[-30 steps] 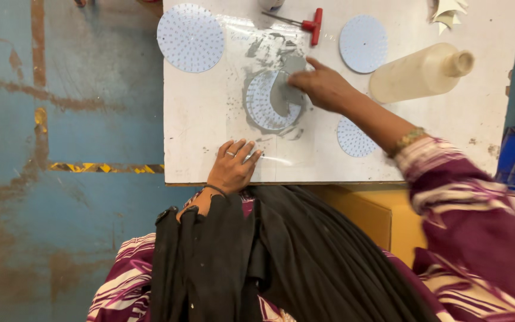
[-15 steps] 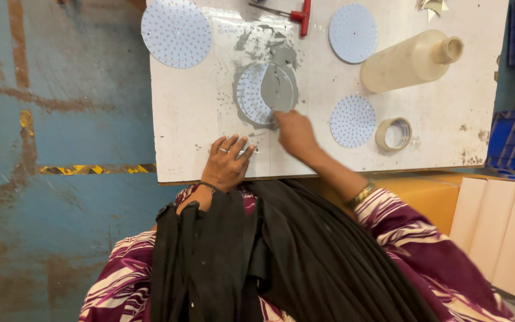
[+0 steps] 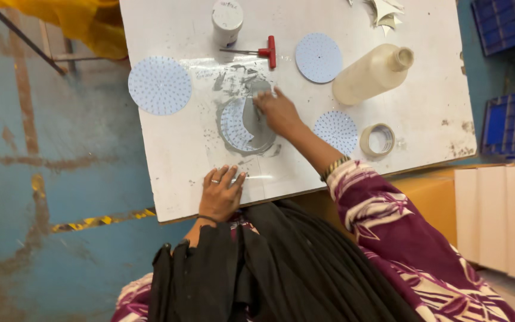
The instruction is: The person applies a gray paste to circular paper discs using a red-handled squeegee. They spread the paste evenly over each disc, then place a clear plastic sheet on top and smooth it down with their hands. The process is repeated for multiple discs on a white work table.
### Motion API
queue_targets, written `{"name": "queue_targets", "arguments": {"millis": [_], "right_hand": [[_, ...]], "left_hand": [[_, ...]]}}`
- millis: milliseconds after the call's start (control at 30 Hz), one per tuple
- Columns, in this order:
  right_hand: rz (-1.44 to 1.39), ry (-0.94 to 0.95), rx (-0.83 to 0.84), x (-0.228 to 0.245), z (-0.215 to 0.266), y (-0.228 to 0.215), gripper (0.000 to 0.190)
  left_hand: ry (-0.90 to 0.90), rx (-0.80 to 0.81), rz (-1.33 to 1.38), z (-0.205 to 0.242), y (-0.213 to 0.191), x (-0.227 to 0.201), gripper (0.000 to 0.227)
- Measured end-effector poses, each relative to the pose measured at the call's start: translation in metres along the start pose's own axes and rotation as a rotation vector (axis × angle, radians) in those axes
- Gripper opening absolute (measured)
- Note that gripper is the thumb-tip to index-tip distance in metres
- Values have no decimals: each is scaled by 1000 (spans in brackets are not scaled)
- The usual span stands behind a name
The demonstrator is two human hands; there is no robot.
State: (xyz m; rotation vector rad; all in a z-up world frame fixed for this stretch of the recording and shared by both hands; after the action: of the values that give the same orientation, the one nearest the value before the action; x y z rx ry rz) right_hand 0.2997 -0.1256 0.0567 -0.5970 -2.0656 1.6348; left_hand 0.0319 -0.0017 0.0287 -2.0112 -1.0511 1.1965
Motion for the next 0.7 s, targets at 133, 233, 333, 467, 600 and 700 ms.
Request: {"name": "queue_targets", "arguments": {"millis": [133,233,333,467,600,700], "right_hand": [[-14,238,574,0,20,-5,36],[-78,249,670,-13,-11,-32,35],[-184,-8,523,3,-51,-37,43],[-32,-275,552,21,-82,-22,49],[-1,-233,694,2,-71,-15,50],[-56,-252,612,-11,-52,-25,49]], "left_hand": [[-16,8,-6,-1,-1,-5,34],[10,-7,-11,-7,-1,-2,33],[6,-21,-5,0,-2,-2,32],[-1,-9,7,0,1,0,33],[-5,-2,1,1,1,0,32],[-9,7,-3,-1,-3,0,32]]}}
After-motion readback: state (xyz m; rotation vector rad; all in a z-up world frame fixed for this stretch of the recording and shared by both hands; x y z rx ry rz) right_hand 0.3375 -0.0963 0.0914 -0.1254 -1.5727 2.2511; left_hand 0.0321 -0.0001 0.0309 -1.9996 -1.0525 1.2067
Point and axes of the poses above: each hand's wrist, its own z-axis away from the middle knuckle, its own y-axis out of the palm, x = y × z, the point moved 3 cm from there along -z, towards the middle knuckle, and after that the axes turned 4 degrees about y, right-handed, at the moved point
